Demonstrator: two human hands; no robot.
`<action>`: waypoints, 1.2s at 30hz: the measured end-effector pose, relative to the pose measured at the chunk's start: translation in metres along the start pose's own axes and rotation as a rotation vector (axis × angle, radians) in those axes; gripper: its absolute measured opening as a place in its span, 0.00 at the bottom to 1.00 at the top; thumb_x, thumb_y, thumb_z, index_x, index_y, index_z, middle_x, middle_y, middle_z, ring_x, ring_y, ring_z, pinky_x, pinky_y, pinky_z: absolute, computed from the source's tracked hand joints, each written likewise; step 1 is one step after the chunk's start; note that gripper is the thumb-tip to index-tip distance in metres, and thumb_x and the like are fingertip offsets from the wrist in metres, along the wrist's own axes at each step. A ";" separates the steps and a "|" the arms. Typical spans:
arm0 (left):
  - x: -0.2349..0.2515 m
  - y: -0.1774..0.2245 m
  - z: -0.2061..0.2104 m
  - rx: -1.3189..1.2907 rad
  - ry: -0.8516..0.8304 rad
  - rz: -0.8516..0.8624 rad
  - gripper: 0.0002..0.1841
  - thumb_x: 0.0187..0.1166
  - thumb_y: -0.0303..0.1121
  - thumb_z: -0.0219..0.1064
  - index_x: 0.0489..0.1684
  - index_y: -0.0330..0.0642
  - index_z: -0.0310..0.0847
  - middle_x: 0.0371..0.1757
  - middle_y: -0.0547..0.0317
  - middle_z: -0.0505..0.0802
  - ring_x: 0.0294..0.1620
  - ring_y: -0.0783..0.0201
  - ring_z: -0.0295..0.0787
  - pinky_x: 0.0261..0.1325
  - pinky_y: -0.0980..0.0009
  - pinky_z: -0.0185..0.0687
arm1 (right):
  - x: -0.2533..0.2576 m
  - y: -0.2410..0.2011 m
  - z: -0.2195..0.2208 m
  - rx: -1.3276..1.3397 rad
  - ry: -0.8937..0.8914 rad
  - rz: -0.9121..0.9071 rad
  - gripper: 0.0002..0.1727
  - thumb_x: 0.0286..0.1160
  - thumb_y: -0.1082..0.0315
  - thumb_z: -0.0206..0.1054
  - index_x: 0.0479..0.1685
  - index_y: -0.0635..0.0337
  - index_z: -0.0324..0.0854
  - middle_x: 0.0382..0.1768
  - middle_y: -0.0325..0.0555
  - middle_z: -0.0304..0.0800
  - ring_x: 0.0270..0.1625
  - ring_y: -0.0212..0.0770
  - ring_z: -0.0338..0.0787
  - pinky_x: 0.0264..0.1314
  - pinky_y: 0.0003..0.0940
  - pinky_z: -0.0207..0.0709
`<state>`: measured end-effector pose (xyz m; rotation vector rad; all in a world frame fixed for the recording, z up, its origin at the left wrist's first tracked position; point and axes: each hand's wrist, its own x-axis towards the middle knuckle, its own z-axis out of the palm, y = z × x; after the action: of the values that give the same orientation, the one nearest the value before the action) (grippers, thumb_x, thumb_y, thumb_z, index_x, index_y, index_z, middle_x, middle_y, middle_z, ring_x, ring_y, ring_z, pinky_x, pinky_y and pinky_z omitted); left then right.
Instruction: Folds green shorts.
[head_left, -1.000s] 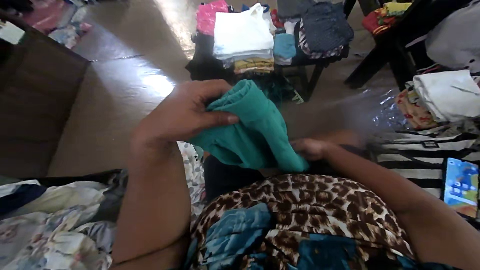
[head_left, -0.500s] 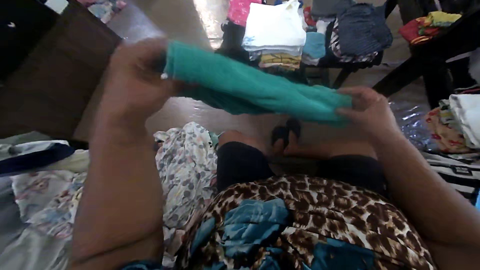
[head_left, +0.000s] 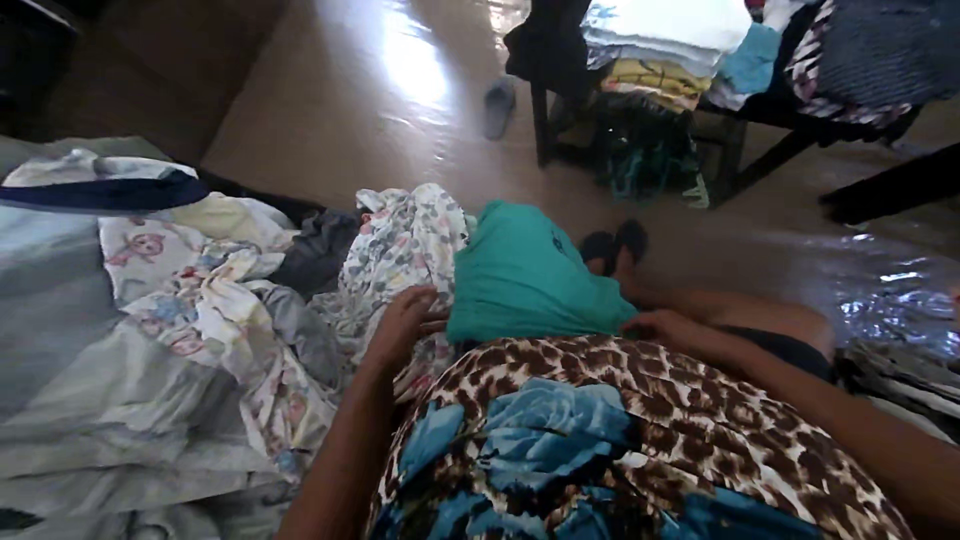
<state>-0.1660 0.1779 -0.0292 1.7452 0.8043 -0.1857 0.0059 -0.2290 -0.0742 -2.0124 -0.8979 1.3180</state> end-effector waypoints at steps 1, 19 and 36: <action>0.002 0.005 0.003 -0.008 -0.064 -0.042 0.23 0.94 0.37 0.46 0.86 0.43 0.58 0.66 0.45 0.85 0.47 0.61 0.92 0.50 0.63 0.89 | 0.002 0.000 -0.001 -0.002 0.000 0.016 0.22 0.79 0.76 0.67 0.72 0.66 0.80 0.59 0.64 0.89 0.61 0.57 0.89 0.70 0.56 0.77; 0.003 0.021 0.053 -0.923 -0.194 0.107 0.32 0.82 0.29 0.51 0.85 0.72 0.60 0.65 0.63 0.88 0.56 0.65 0.90 0.53 0.63 0.90 | 0.002 0.020 0.006 -0.048 0.209 -0.232 0.11 0.76 0.75 0.67 0.51 0.72 0.89 0.79 0.65 0.74 0.81 0.62 0.75 0.82 0.55 0.68; 0.015 0.112 -0.053 -0.402 -0.144 0.771 0.37 0.77 0.28 0.53 0.93 0.51 0.51 0.84 0.67 0.74 0.75 0.70 0.79 0.72 0.68 0.82 | 0.001 -0.079 -0.035 -0.561 0.724 -0.755 0.12 0.78 0.63 0.66 0.47 0.60 0.90 0.52 0.53 0.94 0.58 0.52 0.91 0.68 0.50 0.82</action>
<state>-0.1020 0.2184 0.0698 1.5157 0.0180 0.3455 0.0208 -0.1832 -0.0023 -1.9563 -1.5179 -0.0983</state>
